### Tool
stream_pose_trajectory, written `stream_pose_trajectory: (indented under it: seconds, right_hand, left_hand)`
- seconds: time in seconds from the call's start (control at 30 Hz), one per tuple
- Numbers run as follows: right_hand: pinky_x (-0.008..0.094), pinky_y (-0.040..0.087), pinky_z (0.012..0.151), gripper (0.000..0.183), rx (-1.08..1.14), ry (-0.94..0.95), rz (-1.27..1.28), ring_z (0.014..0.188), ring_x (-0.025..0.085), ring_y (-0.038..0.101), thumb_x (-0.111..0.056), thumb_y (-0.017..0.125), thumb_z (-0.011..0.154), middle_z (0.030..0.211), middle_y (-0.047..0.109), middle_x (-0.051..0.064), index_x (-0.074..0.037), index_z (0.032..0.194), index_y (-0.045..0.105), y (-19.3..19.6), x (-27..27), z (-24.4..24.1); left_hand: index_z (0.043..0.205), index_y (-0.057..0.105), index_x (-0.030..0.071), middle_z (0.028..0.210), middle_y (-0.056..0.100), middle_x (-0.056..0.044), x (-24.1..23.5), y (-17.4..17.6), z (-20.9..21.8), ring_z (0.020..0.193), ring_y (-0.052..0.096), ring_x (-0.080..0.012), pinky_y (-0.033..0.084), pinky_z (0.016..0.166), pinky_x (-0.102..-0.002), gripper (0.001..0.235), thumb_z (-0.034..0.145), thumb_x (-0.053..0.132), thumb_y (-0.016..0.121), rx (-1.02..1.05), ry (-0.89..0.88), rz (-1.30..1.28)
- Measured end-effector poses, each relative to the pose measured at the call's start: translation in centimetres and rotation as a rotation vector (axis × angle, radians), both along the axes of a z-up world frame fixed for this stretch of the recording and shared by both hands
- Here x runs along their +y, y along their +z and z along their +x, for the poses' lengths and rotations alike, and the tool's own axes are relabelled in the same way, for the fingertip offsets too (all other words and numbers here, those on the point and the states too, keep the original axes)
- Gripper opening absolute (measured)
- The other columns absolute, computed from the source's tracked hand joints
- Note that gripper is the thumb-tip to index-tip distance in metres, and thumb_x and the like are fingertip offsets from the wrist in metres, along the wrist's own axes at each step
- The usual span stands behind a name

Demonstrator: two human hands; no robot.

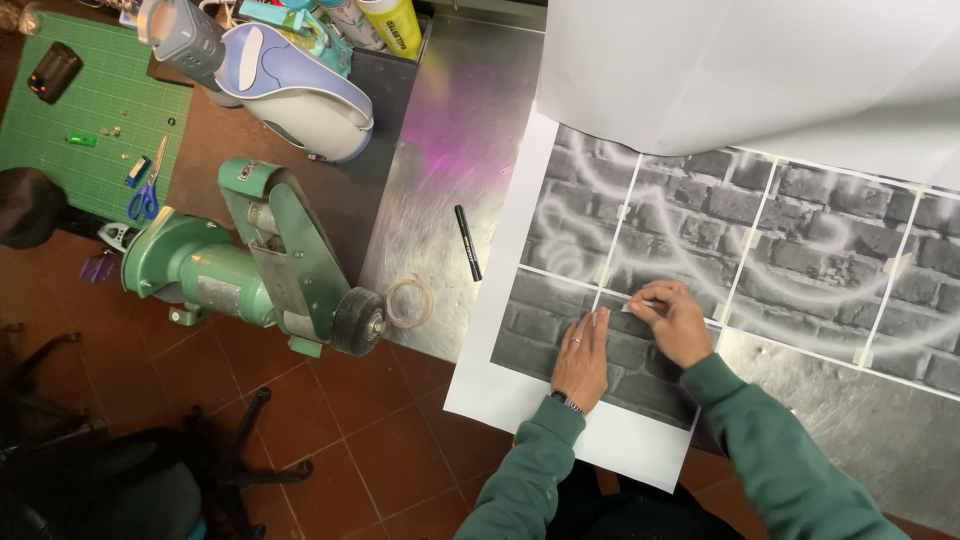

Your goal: Assembling a large mural by aligning and taping together smaller printed sections on a workshop bench.

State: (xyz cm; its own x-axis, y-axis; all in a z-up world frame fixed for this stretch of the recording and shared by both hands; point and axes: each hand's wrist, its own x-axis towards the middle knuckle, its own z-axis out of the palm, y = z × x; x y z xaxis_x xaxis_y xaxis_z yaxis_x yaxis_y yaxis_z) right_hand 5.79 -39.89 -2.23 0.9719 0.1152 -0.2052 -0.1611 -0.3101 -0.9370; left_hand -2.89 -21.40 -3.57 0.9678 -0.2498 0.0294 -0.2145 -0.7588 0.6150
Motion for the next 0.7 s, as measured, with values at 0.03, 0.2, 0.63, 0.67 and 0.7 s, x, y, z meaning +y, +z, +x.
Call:
stream_pose_trajectory:
  seconds: [0.03,0.2,0.63,0.67,0.7]
  right_hand:
    - [0.033,0.054,0.091,0.014,-0.049,0.016,-0.114,0.109,0.021,0.061,-0.012,0.077,0.088,0.115,0.061,0.006,-0.003,0.099,0.077,-0.1,0.9,0.7]
    - [0.04,0.049,0.089,0.016,-0.137,0.017,-0.319,0.103,0.028,0.059,-0.016,0.083,0.082,0.104,0.067,0.01,-0.008,0.096,0.082,-2.1,3.8,2.9]
    - [0.042,0.043,0.094,0.016,-0.168,-0.117,-0.51,0.104,0.029,0.054,-0.025,0.086,0.079,0.104,0.067,0.002,-0.017,0.093,0.084,-2.8,6.4,2.2]
    - [0.043,0.042,0.094,0.015,-0.211,-0.12,-0.528,0.104,0.03,0.054,-0.025,0.086,0.08,0.105,0.066,0.001,-0.017,0.093,0.084,-2.8,6.5,2.1]
    - [0.043,0.042,0.094,0.015,-0.211,-0.122,-0.527,0.104,0.03,0.054,-0.025,0.086,0.08,0.105,0.066,0.001,-0.017,0.093,0.084,-2.8,6.6,1.9]
  left_hand:
    - [0.162,0.013,0.0,0.152,0.046,-0.028,0.0,-0.1,-0.1,0.146,0.04,-0.0415,0.025,0.124,-0.053,0.088,0.085,-0.013,0.053,-0.003,0.006,-0.014]
    - [0.162,0.013,-0.001,0.151,0.048,-0.028,0.1,-0.4,-0.3,0.145,0.042,-0.0419,0.027,0.125,-0.054,0.084,0.089,-0.011,0.053,-0.056,0.04,-0.067]
    - [0.161,0.017,-0.001,0.151,0.05,-0.029,0.4,-0.8,-0.3,0.144,0.045,-0.0416,0.03,0.124,-0.051,0.076,0.095,-0.004,0.053,-0.049,0.047,-0.137]
    - [0.161,0.017,-0.001,0.151,0.05,-0.029,0.4,-0.7,-0.3,0.144,0.046,-0.0415,0.031,0.124,-0.051,0.075,0.096,-0.003,0.053,-0.041,0.047,-0.152]
    - [0.161,0.017,-0.001,0.151,0.05,-0.029,0.4,-0.8,-0.3,0.144,0.046,-0.0415,0.031,0.124,-0.051,0.075,0.096,-0.003,0.053,-0.043,0.045,-0.152]
